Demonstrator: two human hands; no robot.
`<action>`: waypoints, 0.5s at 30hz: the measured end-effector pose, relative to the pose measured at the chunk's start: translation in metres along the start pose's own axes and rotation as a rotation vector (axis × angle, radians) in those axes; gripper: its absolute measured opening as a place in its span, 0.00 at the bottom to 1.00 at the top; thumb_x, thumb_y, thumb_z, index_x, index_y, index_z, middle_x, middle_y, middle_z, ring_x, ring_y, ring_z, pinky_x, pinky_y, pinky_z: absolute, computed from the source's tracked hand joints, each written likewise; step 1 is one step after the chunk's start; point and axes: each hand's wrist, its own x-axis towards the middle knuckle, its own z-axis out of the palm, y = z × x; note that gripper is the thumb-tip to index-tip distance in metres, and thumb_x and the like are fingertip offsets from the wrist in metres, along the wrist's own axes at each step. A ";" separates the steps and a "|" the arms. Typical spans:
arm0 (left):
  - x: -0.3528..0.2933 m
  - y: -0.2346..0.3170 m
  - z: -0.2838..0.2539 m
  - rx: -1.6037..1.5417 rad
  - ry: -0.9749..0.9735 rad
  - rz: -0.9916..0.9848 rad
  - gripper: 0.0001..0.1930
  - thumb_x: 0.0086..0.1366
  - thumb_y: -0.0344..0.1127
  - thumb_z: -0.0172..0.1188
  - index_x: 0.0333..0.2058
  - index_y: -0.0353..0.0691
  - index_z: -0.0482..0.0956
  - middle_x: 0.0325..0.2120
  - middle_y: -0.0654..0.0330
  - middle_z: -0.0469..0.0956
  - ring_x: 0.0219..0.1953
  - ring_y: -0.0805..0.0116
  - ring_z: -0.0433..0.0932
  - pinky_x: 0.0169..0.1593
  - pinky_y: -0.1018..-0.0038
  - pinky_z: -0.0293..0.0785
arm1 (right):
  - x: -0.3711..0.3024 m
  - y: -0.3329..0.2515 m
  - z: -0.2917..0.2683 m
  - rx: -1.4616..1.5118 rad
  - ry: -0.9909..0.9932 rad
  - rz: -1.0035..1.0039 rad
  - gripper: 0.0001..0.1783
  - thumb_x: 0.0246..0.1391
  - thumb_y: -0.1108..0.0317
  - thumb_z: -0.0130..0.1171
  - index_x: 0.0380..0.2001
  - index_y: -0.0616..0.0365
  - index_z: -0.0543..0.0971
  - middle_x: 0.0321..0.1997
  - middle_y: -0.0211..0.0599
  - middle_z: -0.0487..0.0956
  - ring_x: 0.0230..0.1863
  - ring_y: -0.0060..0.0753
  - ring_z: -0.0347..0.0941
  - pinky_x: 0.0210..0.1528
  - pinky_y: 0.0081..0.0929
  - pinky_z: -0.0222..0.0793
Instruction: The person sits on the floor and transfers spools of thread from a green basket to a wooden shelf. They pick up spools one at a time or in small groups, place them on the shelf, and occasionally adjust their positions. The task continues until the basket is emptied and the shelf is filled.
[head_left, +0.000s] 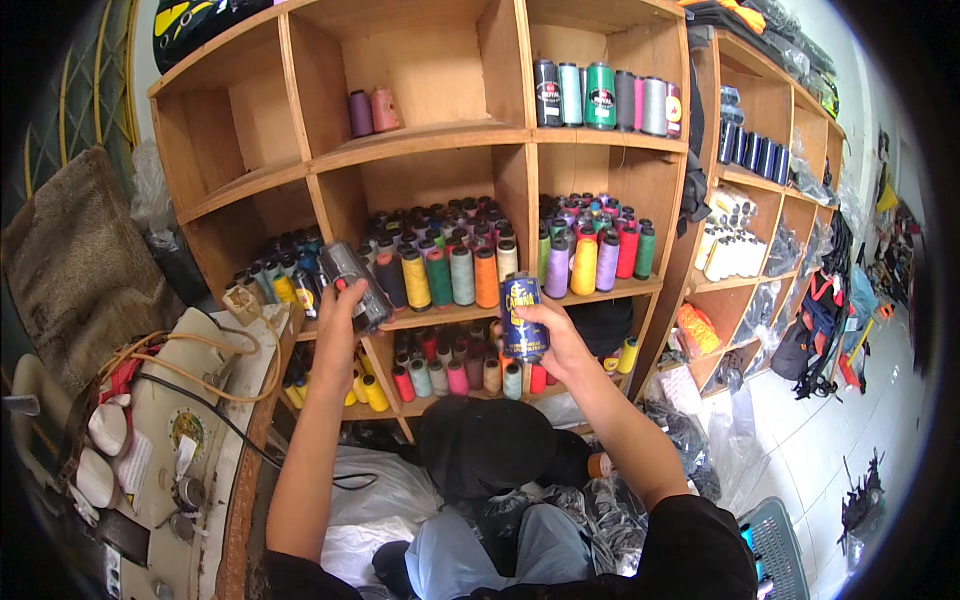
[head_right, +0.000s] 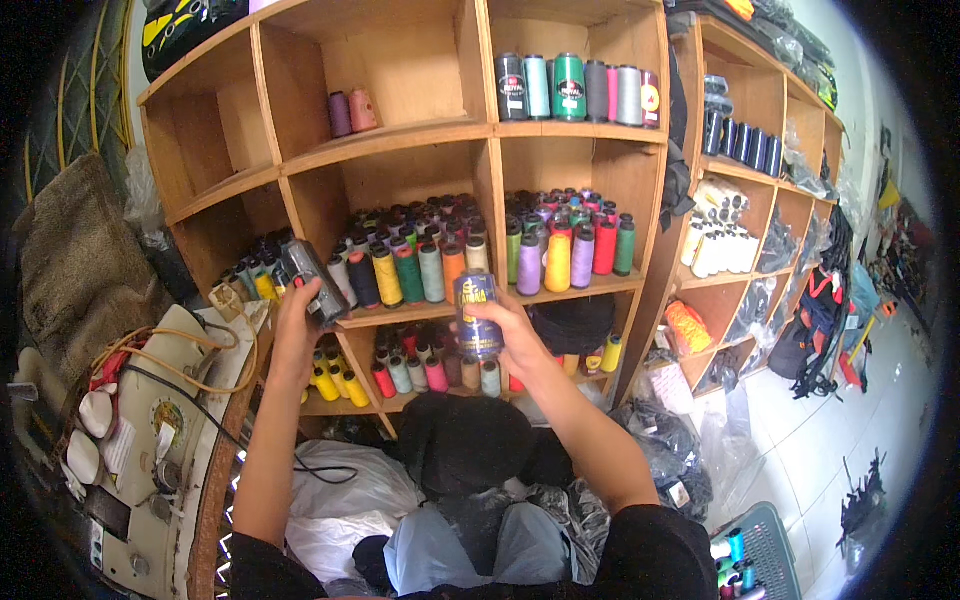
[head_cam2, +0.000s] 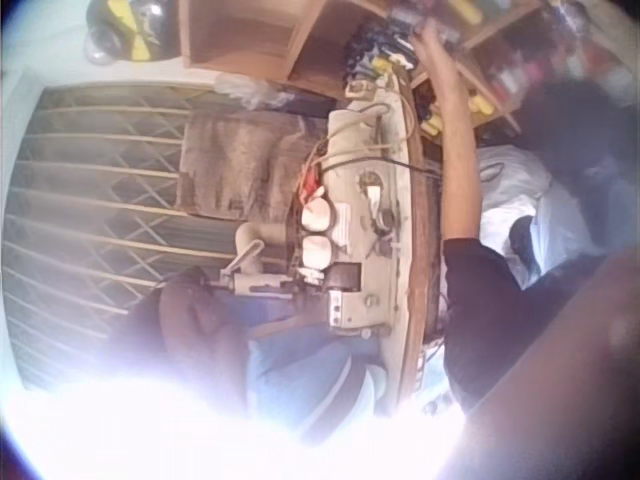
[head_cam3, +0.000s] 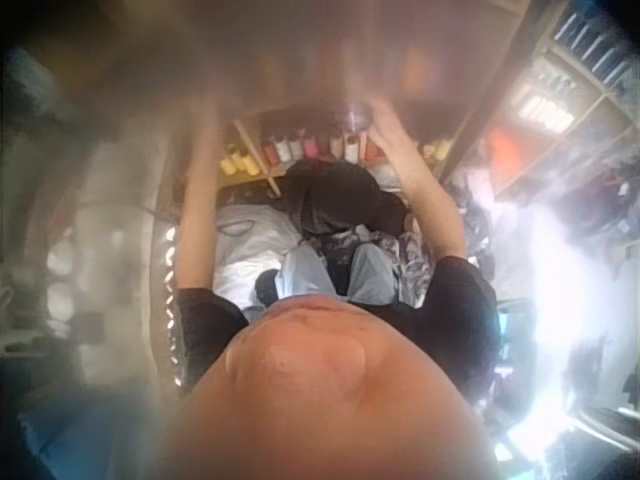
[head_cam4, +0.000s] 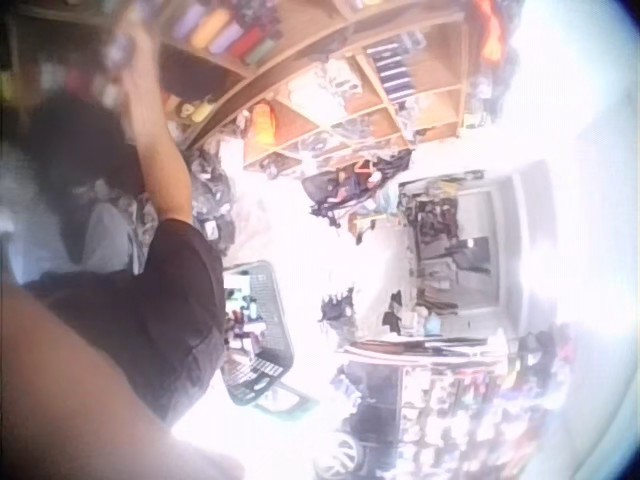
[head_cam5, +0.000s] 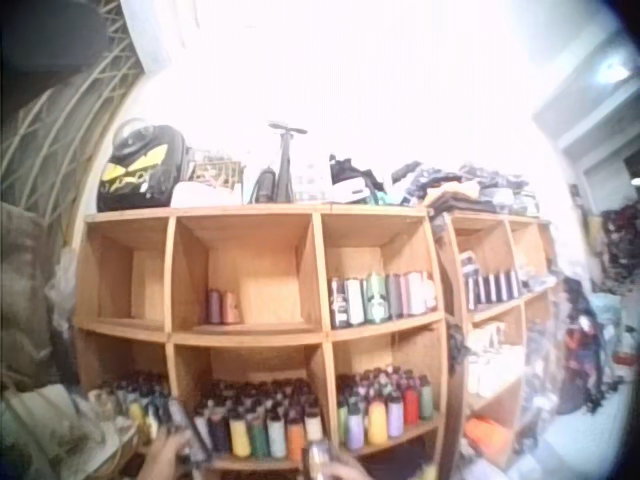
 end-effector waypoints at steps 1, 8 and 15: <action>0.009 0.008 0.003 0.022 0.020 0.070 0.20 0.68 0.48 0.58 0.50 0.40 0.70 0.39 0.58 0.78 0.39 0.63 0.81 0.43 0.64 0.77 | 0.006 -0.010 0.005 0.005 -0.019 -0.015 0.23 0.55 0.64 0.61 0.52 0.59 0.72 0.41 0.38 0.79 0.41 0.33 0.81 0.44 0.33 0.78; 0.072 0.066 0.031 0.424 0.090 0.482 0.27 0.67 0.49 0.64 0.51 0.32 0.69 0.42 0.51 0.79 0.44 0.64 0.79 0.49 0.68 0.75 | 0.068 -0.096 0.062 -0.059 -0.053 -0.238 0.23 0.55 0.55 0.56 0.48 0.61 0.76 0.39 0.40 0.82 0.37 0.36 0.82 0.38 0.34 0.80; 0.164 0.103 0.043 0.543 0.218 0.859 0.30 0.68 0.53 0.60 0.48 0.27 0.67 0.36 0.40 0.81 0.39 0.46 0.83 0.45 0.57 0.75 | 0.177 -0.158 0.106 -0.173 -0.117 -0.495 0.24 0.57 0.58 0.60 0.51 0.61 0.71 0.40 0.43 0.81 0.36 0.36 0.82 0.40 0.35 0.81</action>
